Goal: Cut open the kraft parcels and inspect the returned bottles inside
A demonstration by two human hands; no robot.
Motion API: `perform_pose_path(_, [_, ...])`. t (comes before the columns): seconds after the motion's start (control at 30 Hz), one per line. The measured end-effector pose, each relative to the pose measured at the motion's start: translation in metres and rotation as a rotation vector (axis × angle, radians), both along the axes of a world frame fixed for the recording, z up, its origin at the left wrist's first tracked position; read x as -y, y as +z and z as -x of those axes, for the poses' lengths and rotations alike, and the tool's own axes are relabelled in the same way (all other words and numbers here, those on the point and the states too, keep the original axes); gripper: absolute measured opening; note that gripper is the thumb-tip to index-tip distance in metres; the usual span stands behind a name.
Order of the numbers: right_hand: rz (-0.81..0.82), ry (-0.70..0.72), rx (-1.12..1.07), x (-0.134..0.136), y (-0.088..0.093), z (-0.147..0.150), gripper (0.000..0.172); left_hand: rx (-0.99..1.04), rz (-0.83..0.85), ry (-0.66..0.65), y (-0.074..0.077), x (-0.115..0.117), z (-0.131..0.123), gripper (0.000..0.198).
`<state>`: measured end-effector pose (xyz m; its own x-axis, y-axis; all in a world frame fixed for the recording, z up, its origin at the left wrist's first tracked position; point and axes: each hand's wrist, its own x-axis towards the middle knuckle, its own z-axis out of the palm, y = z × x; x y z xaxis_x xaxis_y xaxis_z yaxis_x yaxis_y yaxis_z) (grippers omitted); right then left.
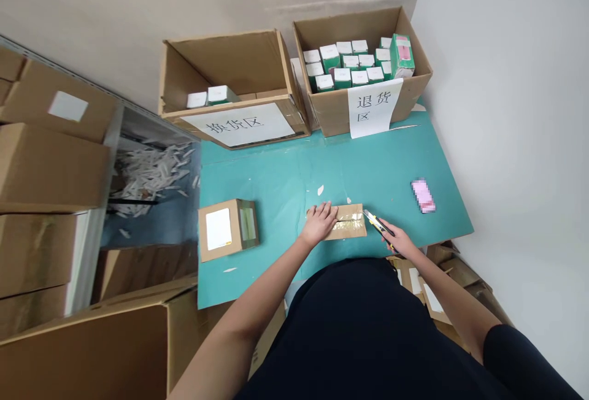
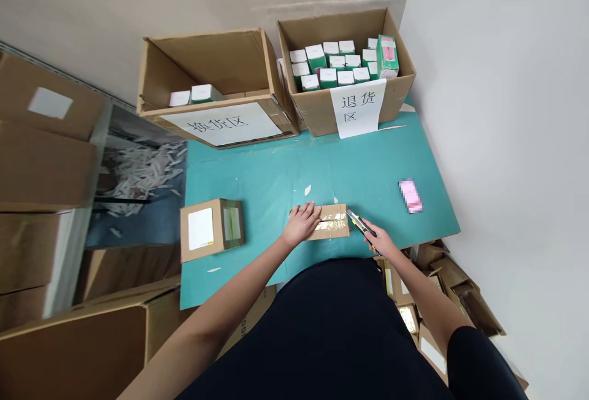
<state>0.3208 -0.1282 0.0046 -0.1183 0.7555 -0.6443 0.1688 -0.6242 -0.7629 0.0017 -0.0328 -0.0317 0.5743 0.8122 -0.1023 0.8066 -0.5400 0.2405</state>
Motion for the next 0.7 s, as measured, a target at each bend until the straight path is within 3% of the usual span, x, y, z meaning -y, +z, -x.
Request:
perform_pose_path(0.3, [0.059, 0.011, 0.024, 0.020, -0.005, 0.000, 0.076, 0.004, 0.019, 0.005, 0.000, 0.000, -0.001, 0.046])
perform_pose_path(0.7, [0.079, 0.090, 0.020, 0.020, 0.020, -0.005, 0.066, 0.017, 0.020, -0.003, -0.002, 0.000, 0.000, 0.044])
